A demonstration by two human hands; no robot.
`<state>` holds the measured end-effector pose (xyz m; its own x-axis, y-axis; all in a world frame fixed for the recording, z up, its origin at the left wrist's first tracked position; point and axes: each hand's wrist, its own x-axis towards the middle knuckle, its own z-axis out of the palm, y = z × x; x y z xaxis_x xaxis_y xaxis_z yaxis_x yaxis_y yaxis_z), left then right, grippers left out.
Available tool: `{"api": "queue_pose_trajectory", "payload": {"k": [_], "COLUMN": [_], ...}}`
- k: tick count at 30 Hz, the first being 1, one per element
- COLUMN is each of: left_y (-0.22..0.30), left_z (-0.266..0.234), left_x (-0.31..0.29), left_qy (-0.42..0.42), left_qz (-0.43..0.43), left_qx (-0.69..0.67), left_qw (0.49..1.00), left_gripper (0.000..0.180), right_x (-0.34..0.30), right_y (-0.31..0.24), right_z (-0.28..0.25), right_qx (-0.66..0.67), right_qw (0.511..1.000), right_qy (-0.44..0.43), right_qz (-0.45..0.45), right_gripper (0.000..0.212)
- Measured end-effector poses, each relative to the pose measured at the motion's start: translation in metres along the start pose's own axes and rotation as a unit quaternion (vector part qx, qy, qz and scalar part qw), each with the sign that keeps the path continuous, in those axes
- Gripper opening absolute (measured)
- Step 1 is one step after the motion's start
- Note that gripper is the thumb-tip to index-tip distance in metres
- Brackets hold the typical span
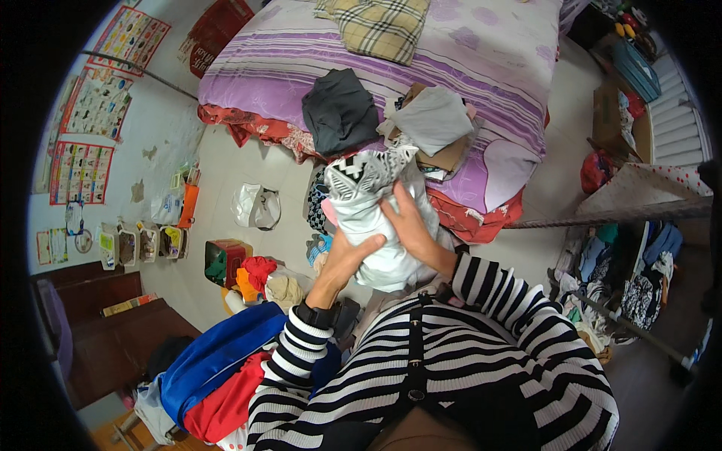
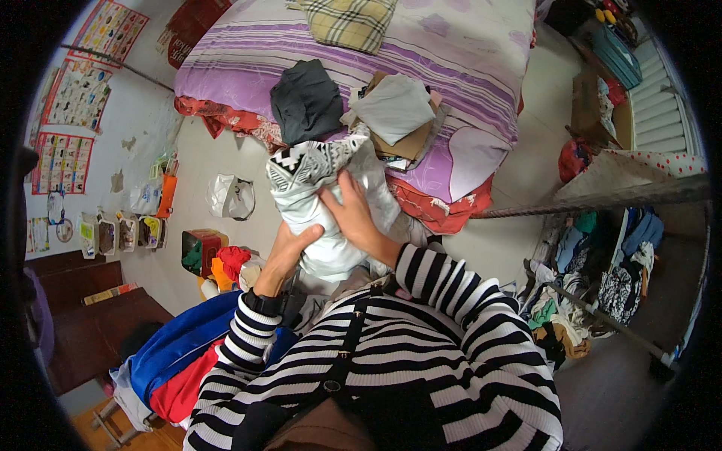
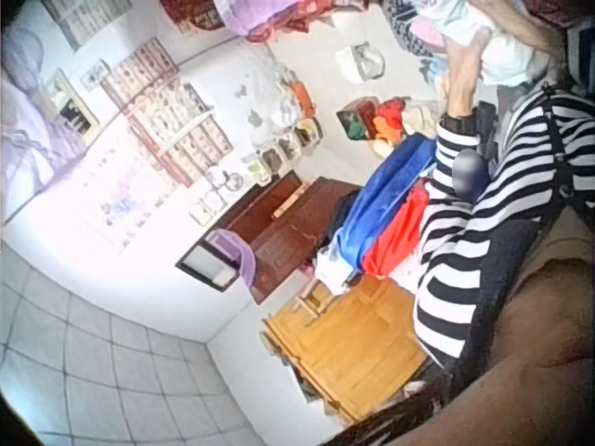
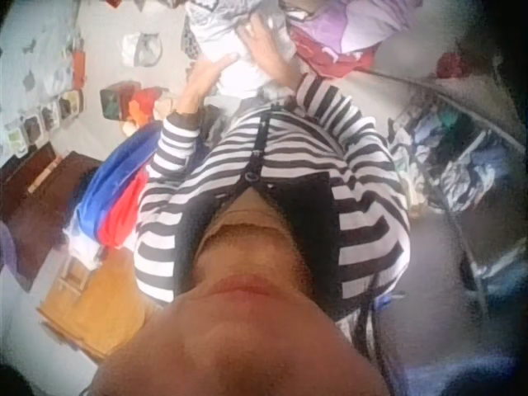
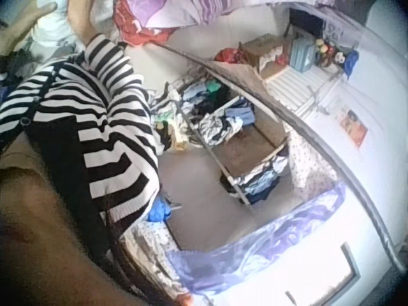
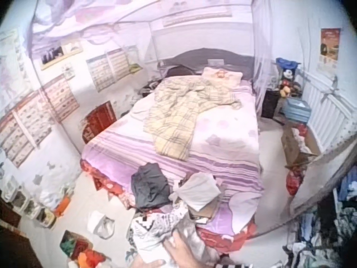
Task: The person folds several pieces of clothing by hand, including a patterned top, a light-colored jacket, a blue shirt, and dark pants. The person shakes out each item, aligns edges, and folds them into compact rectangles, placing them on a bed or nearby surface.
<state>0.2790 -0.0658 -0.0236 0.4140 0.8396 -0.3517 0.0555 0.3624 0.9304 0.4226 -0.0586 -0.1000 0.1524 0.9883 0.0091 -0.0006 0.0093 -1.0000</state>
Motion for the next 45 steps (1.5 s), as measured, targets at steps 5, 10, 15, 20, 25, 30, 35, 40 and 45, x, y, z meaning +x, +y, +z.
{"api": "queue_pose_trajectory", "payload": {"k": [5, 10, 15, 20, 25, 30, 35, 40, 45], "left_y": [-0.058, -0.06, -0.066, -0.073, -0.091, -0.081, -0.084, -0.091, -0.07], "left_z": [-0.046, -0.062, -0.043, -0.014, 0.02, 0.036, 0.037, 0.051, 0.055], "left_x": [-0.003, -0.023, -0.007, 0.022, 0.035, 0.058, 0.089, 0.116, 0.17], "left_qy": [0.099, 0.044, 0.004, 0.095, 0.04, -0.05, -0.115, -0.133, -0.191], "left_qz": [-0.071, -0.084, -0.142, 0.019, -0.063, -0.092, -0.031, -0.056, -0.047], "left_qx": [-0.287, -0.416, -0.348, -0.009, -0.011, -0.063, -0.171, -0.506, -0.454], "left_qw": [0.95, 0.904, 0.927, 0.995, 0.997, 0.993, 0.978, 0.85, 0.869], "left_gripper": [0.049, 0.055, 0.046, 0.024, 0.011, 0.056, 0.08, 0.065, 0.051], "right_x": [-0.004, 0.002, -0.031, -0.037, -0.039, -0.037, -0.024, 0.007, 0.056], "right_y": [-0.029, -0.005, 0.03, 0.058, 0.084, 0.047, 0.028, 0.005, 0.007], "right_z": [-0.008, -0.035, -0.057, -0.087, -0.105, -0.116, -0.127, -0.142, -0.157], "right_qx": [-0.023, 0.345, 0.512, 0.469, 0.399, 0.272, -0.035, -0.208, -0.088], "right_qw": [0.998, 0.894, 0.723, 0.759, 0.797, 0.841, 0.935, 0.954, 0.957], "right_qy": [-0.051, -0.113, -0.163, -0.15, -0.122, -0.051, -0.059, 0.013, 0.064], "right_qz": [0.03, 0.261, 0.435, 0.426, 0.437, 0.466, 0.347, 0.216, 0.27], "right_gripper": [0.073, 0.066, 0.06, 0.057, 0.055, 0.065, 0.067, 0.069, 0.043]}}
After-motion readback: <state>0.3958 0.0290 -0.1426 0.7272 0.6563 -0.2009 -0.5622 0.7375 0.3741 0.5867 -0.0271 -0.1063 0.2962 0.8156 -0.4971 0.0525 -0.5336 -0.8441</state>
